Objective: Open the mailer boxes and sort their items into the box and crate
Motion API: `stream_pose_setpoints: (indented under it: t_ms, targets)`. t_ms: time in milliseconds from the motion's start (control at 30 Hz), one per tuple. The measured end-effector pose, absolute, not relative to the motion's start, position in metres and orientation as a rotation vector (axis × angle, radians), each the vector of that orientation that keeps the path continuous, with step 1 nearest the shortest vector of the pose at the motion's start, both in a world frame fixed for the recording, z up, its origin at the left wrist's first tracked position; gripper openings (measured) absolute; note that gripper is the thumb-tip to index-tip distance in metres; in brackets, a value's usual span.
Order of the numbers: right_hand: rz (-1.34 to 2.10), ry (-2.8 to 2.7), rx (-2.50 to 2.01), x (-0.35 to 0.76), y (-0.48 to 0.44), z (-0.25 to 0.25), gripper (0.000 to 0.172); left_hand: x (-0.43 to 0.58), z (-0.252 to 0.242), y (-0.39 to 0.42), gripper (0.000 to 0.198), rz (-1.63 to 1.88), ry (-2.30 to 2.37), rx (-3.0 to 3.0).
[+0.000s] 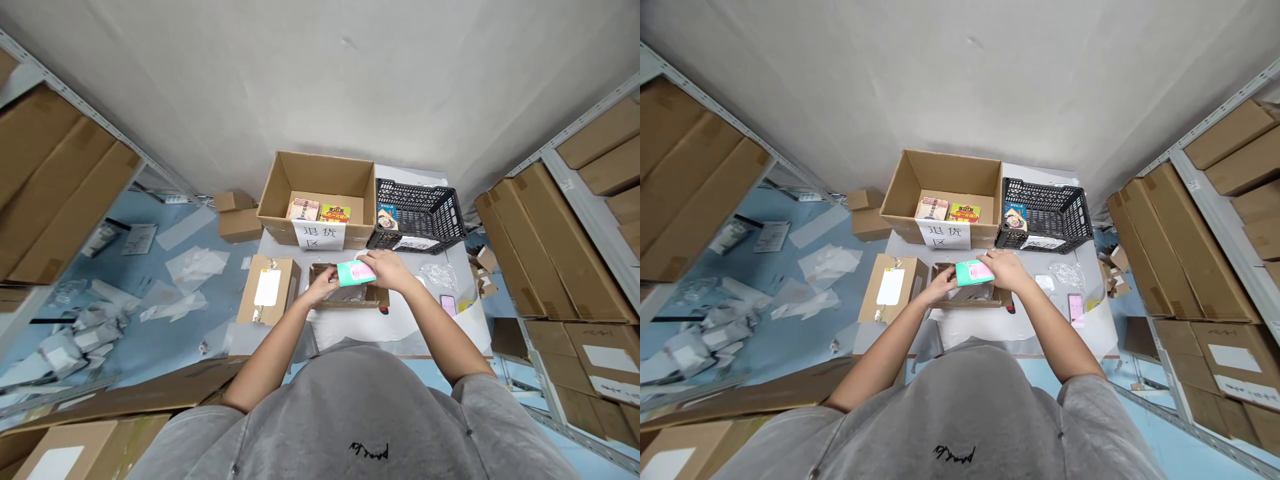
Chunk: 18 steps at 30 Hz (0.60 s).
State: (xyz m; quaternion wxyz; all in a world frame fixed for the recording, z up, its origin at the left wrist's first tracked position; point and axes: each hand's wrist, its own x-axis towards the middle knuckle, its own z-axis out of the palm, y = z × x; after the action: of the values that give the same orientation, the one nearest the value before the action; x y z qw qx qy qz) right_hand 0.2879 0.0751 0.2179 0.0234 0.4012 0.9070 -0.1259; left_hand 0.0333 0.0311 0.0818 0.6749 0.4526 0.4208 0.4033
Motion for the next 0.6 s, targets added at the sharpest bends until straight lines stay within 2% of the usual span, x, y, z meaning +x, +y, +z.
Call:
stream_pose_setpoints:
  t_ms: [167, 600]
  targets:
    - [-0.516, 2.849, 1.37, 0.291, 0.067, 0.204, 0.082, 0.026, 0.081, 0.039, 0.05, 1.184, 1.154, 0.999]
    - [-0.593, 2.903, 1.721, 0.294, 0.038, 0.171, 0.083, 0.023, 0.103, 0.039, 0.058, 1.601, 1.248, 0.812]
